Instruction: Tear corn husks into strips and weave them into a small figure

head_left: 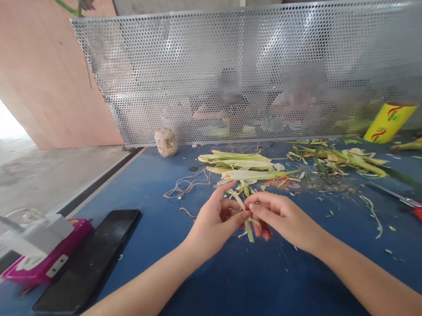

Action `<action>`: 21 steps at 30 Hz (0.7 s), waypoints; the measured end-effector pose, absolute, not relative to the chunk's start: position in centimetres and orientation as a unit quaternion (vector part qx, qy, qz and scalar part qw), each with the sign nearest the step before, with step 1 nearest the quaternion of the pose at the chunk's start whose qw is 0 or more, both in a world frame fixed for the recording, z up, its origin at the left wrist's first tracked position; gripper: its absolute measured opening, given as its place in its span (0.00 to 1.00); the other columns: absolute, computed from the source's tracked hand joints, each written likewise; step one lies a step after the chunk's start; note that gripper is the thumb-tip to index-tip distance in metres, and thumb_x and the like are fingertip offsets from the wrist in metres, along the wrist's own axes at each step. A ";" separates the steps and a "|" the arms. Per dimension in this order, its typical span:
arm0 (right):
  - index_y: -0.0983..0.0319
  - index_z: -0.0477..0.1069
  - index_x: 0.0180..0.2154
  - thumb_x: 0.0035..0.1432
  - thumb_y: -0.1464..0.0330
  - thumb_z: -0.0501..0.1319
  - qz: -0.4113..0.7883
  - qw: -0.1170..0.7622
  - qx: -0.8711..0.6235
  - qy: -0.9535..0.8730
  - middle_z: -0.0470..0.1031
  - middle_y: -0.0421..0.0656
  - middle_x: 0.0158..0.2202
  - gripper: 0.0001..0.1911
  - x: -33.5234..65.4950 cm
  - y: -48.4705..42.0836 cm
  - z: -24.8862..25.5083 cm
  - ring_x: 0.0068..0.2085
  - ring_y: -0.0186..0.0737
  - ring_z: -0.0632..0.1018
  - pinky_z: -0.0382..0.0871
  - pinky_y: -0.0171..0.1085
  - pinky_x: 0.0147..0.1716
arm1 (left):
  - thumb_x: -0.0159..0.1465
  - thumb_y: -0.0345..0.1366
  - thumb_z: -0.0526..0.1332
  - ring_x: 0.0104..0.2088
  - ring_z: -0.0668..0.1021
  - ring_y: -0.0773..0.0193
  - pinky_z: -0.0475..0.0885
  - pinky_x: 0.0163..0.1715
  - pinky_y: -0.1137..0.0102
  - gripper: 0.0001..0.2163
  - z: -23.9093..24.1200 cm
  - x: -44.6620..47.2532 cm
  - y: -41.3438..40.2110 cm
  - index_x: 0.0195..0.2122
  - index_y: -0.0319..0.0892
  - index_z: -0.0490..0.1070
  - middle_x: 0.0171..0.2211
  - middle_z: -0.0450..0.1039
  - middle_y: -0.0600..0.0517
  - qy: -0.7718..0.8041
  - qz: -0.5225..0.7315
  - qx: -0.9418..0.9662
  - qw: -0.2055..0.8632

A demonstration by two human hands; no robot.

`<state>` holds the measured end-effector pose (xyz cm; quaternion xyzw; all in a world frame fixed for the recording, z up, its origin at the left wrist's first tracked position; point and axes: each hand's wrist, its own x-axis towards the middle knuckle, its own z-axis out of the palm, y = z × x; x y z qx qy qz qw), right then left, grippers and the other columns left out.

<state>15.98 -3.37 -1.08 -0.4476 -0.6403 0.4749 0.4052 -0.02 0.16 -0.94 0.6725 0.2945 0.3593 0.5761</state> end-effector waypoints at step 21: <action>0.61 0.67 0.25 0.51 0.66 0.59 0.376 0.478 -0.447 -0.657 0.64 0.40 0.29 0.06 16.6 -3.1 -0.6 0.31 0.35 0.68 0.63 0.34 0.31 | 0.48 0.31 0.66 0.23 0.75 0.66 0.60 0.15 0.77 0.36 0.0 0.3 -0.5 0.57 0.40 0.50 0.28 0.75 0.51 0.285 0.348 0.567 0.690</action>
